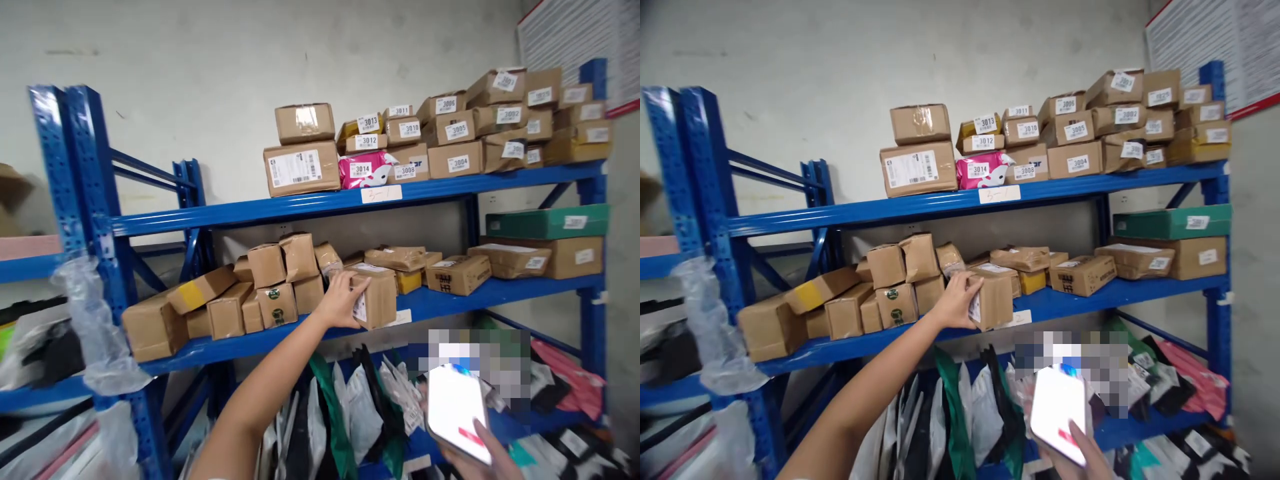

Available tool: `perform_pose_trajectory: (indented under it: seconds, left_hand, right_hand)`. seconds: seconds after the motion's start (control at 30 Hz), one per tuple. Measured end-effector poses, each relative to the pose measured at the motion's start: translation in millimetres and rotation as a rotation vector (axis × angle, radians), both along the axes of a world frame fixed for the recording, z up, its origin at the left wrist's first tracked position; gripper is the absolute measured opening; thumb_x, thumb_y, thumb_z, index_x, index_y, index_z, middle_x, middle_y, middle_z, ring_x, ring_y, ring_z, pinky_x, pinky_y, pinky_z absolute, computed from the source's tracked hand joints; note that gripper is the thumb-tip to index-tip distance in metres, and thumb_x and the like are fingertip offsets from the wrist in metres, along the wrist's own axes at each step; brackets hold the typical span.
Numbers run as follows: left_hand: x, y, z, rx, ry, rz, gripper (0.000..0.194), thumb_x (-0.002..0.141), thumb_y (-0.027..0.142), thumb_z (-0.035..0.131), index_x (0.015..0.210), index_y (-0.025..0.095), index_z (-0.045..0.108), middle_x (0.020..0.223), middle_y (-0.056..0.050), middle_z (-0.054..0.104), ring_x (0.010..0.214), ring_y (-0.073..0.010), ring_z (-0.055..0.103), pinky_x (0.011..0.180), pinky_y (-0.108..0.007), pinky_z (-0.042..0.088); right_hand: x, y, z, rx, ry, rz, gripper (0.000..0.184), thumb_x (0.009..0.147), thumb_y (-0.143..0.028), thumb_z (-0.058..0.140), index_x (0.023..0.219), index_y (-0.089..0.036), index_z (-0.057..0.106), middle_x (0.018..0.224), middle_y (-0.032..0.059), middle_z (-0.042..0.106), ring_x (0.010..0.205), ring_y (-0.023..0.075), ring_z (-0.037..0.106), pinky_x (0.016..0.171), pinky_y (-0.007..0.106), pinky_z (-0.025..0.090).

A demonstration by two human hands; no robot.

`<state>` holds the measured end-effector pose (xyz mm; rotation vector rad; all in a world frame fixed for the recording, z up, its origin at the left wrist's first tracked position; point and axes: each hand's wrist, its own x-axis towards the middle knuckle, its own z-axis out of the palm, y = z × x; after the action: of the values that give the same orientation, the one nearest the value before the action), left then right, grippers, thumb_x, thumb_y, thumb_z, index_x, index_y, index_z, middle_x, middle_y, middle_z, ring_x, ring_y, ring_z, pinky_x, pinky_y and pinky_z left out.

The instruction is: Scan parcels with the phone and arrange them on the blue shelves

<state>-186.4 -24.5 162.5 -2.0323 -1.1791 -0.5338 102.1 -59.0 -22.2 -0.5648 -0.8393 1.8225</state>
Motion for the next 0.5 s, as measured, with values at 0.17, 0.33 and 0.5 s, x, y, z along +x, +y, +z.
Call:
perform_pose_trajectory:
  seconds: [0.17,0.33,0.5]
  left_hand:
    - [7,2,46.9,-0.093,-0.378,-0.019,0.123,0.051,0.064,0.074,0.153,0.03,0.015,0.132,-0.013,0.038,0.124,-0.0349,0.041,0.105,-0.046,0.033]
    - [10,16,53.3,-0.316,-0.822,0.148,0.102,0.071,0.071,0.056,0.153,0.023,0.017,0.128,-0.017,0.047,0.118,-0.0388,0.049,0.097,-0.047,0.038]
    - [2,0,-18.8,-0.258,-0.786,0.064,0.113,0.062,0.056,0.074,0.152,0.027,0.014,0.14,-0.017,0.029,0.133,-0.0425,0.031,0.106,-0.051,0.031]
  right_hand:
    - [-89,26,62.2,0.178,0.506,-0.004,0.068,0.078,-0.039,0.069,0.14,-0.028,0.042,0.109,0.009,0.075,0.091,0.0298,0.072,0.049,0.028,0.055]
    - [-131,32,100.8,0.338,0.616,-0.069,0.047,0.087,-0.036,0.061,0.132,-0.024,0.054,0.109,0.0077,0.074,0.087,0.0229,0.072,0.053,0.025,0.057]
    - [-134,43,101.6,0.329,0.652,-0.096,0.042,0.091,-0.037,0.053,0.128,-0.017,0.057,0.108,0.0093,0.074,0.09,0.0206,0.071,0.061,0.026,0.06]
